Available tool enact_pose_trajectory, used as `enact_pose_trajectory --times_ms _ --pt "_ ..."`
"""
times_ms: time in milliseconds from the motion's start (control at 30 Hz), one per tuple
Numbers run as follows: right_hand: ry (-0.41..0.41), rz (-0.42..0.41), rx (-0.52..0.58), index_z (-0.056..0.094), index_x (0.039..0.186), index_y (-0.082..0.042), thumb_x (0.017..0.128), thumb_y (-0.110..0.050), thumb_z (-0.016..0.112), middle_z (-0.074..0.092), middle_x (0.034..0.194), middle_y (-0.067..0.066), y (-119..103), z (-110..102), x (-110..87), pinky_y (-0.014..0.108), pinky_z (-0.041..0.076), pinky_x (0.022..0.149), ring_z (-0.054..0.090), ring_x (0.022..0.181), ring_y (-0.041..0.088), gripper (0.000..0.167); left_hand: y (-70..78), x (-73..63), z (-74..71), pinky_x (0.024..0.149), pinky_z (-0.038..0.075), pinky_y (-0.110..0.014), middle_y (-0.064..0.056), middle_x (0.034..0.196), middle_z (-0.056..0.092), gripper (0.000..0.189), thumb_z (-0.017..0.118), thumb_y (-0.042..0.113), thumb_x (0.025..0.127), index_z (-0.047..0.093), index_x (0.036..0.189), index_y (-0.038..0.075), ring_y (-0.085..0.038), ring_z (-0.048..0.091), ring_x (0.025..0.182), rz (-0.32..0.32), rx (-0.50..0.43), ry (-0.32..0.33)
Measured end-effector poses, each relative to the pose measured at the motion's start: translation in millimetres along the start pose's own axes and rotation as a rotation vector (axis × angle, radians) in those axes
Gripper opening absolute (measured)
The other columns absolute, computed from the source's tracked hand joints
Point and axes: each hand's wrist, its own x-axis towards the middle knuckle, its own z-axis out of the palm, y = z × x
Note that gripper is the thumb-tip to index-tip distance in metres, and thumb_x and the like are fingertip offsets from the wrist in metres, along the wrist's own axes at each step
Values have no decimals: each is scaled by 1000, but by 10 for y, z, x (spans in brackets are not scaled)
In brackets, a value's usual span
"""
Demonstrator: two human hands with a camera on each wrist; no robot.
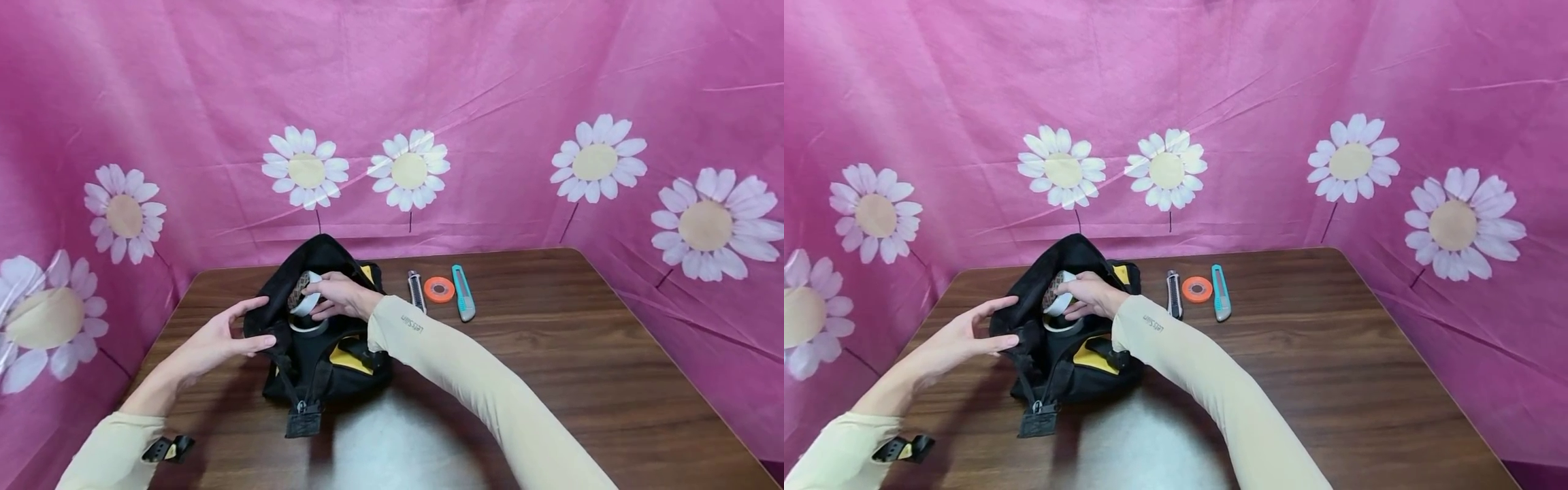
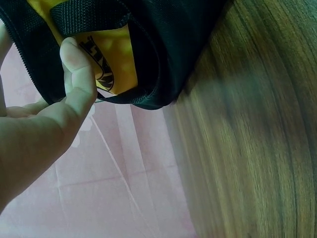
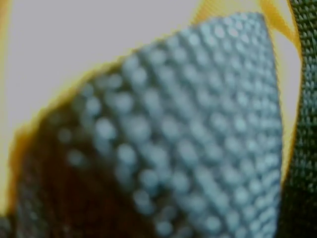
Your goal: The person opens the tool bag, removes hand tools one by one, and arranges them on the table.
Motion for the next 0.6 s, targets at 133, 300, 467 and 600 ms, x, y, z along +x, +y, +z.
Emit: enact_pose_trajectory --times_ms 133,300,467,600 --pt "2 3 -18 39 144 0 96 -14 69 51 139 18 -14 30 -26 43 59 80 65 106 47 58 0 -5 -7 79 56 -40 -22 121 61 81 76 20 93 29 158 7 -21 69 88 -5 1 -2" --pt "-15 -4 -74 33 151 0 96 -17 70 42 148 21 -41 44 -119 43 59 78 71 91 39 69 -9 6 -2 78 56 -39 -24 126 58 81 77 22 92 31 157 9 -26 69 88 -22 10 6" --pt "-32 -12 -128 34 151 -1 95 -17 71 53 135 18 -128 16 -281 43 60 78 72 85 35 69 -9 12 -11 77 56 -38 -24 122 58 81 76 21 93 30 158 8 -29 69 86 -7 17 8" --pt "-78 -5 -86 44 142 -1 96 -15 70 60 121 12 -225 -49 -412 43 60 77 71 79 33 55 -15 7 -13 77 56 -38 -20 115 62 81 75 20 94 28 158 6 -25 69 87 4 17 1"
